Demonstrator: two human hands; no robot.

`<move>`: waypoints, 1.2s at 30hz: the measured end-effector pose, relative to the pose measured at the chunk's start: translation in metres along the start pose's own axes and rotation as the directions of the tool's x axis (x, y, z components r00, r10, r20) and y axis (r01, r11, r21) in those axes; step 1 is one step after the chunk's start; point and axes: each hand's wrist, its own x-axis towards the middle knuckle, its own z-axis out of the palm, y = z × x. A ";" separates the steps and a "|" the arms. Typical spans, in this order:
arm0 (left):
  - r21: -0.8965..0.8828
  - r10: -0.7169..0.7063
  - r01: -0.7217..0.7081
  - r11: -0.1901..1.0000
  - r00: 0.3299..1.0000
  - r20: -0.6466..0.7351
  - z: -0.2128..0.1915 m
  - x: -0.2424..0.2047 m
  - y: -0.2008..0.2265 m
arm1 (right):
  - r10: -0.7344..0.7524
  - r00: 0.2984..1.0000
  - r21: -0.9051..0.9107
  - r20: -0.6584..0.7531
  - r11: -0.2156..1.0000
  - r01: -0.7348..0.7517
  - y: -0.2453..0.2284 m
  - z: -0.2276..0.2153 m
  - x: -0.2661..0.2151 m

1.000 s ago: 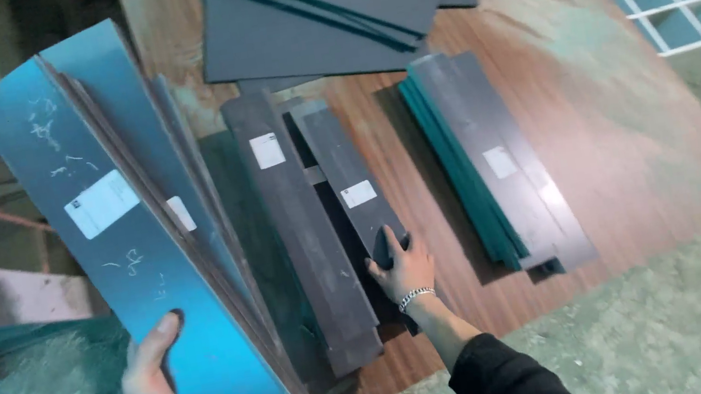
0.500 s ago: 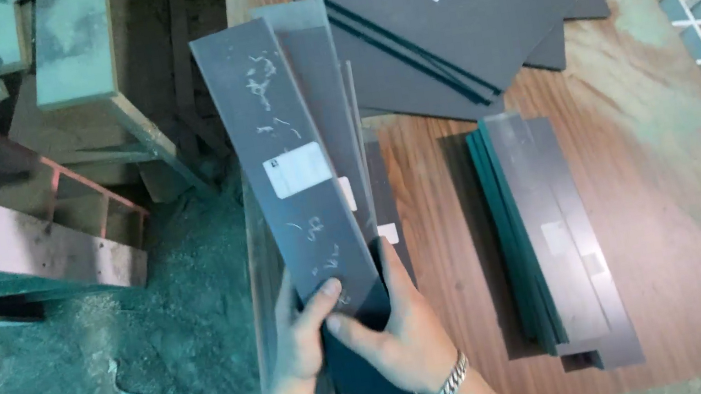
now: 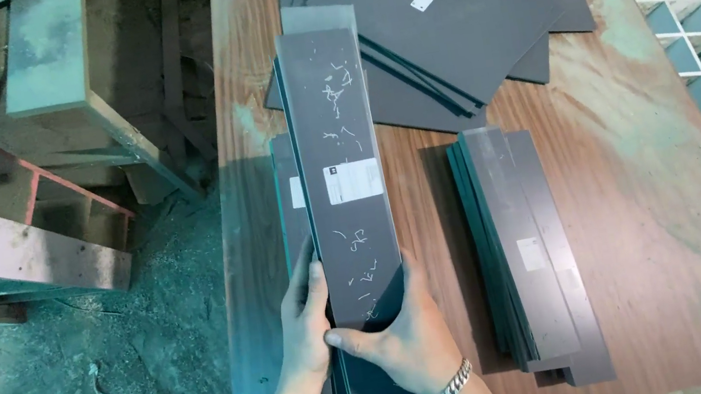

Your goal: The person is collecting various wooden panels from around the workshop and organizing them into neat stacks on a workbench.

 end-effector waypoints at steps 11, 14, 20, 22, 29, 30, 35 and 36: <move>0.148 -0.233 0.274 0.950 0.942 -0.243 -0.022 0.022 -0.022 | 0.310 0.942 0.285 -0.132 0.922 -0.264 0.049 -0.037 0.040; 0.330 -0.195 0.284 0.900 0.941 -0.277 -0.007 0.007 0.016 | 0.139 0.951 0.249 -0.276 0.966 -0.069 0.153 -0.060 0.069; 0.328 -0.194 0.297 0.897 0.930 -0.311 -0.018 -0.001 0.038 | 0.182 0.947 0.184 -0.265 0.973 -0.136 0.203 -0.017 0.109; 0.346 -0.198 0.309 0.886 0.926 -0.320 -0.018 -0.002 0.045 | 0.196 0.947 0.111 -0.253 0.979 -0.173 0.223 0.006 0.121; 0.364 -0.192 0.327 0.872 0.913 -0.361 -0.023 0.003 0.045 | 0.303 0.943 -0.459 -0.140 0.823 -0.333 0.264 0.061 0.174; 0.364 -0.194 0.328 0.872 0.913 -0.358 -0.026 0.006 0.037 | 0.305 0.941 -0.459 -0.143 0.822 -0.336 0.222 0.052 0.157; 0.334 -0.080 0.174 0.927 0.958 -0.276 -0.030 0.018 0.016 | 0.227 0.973 0.130 -0.041 0.967 -0.220 0.020 0.029 0.069; 0.330 -0.085 0.176 0.927 0.959 -0.272 -0.032 0.020 0.007 | 0.230 0.972 0.127 -0.046 0.967 -0.222 0.029 0.031 0.069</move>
